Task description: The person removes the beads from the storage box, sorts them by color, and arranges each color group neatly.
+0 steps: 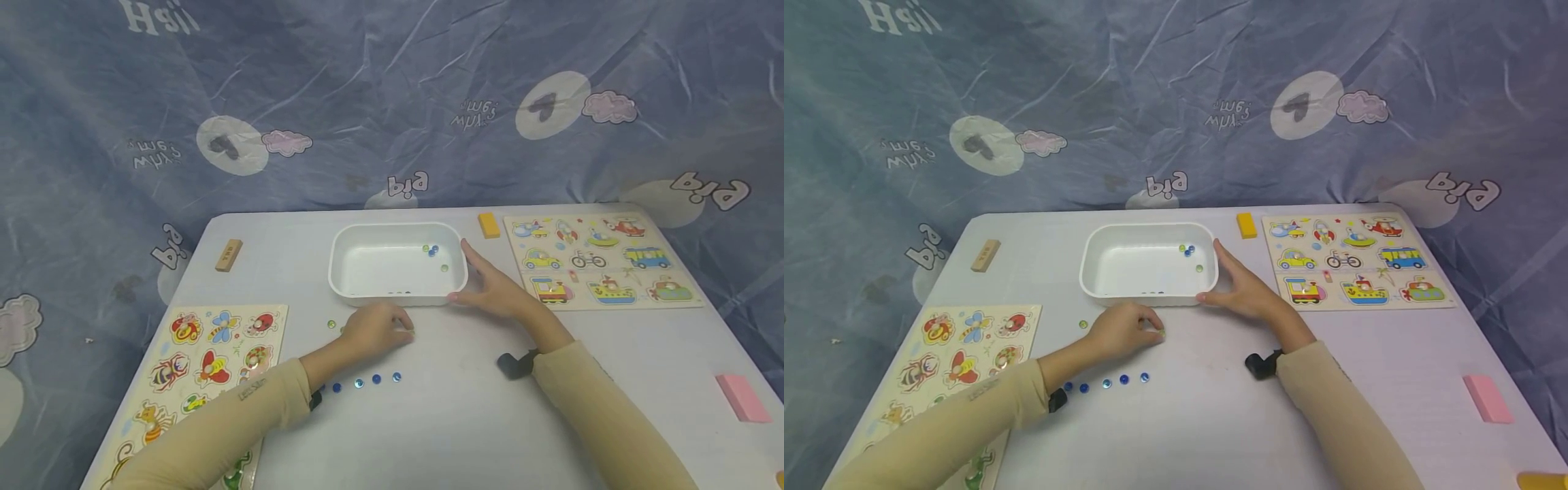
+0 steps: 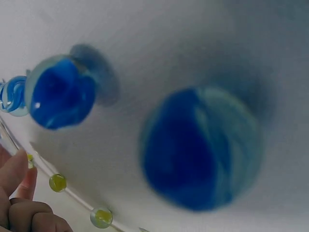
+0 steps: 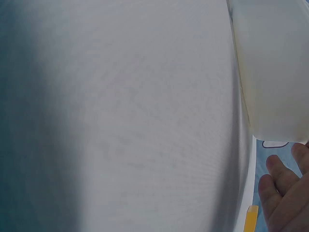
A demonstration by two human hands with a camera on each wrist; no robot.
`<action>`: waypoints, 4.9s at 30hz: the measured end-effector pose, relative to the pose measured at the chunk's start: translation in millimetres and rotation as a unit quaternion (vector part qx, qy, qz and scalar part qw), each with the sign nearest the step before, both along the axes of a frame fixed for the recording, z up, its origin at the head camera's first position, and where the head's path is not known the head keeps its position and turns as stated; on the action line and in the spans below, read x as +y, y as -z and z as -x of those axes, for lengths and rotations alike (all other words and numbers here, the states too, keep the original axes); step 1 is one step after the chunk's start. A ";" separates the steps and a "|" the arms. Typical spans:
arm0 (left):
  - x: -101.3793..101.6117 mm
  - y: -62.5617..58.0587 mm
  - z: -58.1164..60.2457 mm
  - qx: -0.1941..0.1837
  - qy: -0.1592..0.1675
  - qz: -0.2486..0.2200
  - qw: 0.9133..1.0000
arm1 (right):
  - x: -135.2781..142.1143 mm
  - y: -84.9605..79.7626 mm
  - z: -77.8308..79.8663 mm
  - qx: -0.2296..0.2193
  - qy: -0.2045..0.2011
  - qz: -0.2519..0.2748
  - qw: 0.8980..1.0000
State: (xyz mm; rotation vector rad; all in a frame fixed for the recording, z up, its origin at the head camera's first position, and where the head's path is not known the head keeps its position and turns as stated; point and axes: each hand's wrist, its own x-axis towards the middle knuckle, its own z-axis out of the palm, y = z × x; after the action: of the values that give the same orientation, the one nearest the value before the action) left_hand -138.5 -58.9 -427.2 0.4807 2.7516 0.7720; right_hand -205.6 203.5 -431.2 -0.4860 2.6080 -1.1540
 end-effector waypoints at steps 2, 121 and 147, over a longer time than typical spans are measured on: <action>0.7 0.9 0.1 0.003 -0.005 0.010 1.000 | -0.1 -0.1 -0.1 0.001 -0.002 0.002 1.000; 27.5 -8.6 0.8 -0.004 0.049 -0.018 0.999 | -12.6 -41.0 -20.7 -0.028 -0.002 0.010 1.000; 36.6 -12.3 1.7 0.015 0.073 0.044 0.996 | -14.7 -43.1 -21.7 -0.025 -0.001 0.009 1.000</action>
State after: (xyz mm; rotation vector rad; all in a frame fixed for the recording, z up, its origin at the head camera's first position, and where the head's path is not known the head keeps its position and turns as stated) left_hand -140.2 -22.3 -415.0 0.6709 2.7268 0.6122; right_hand -183.9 188.8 -388.1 -0.4581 2.5559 -1.1736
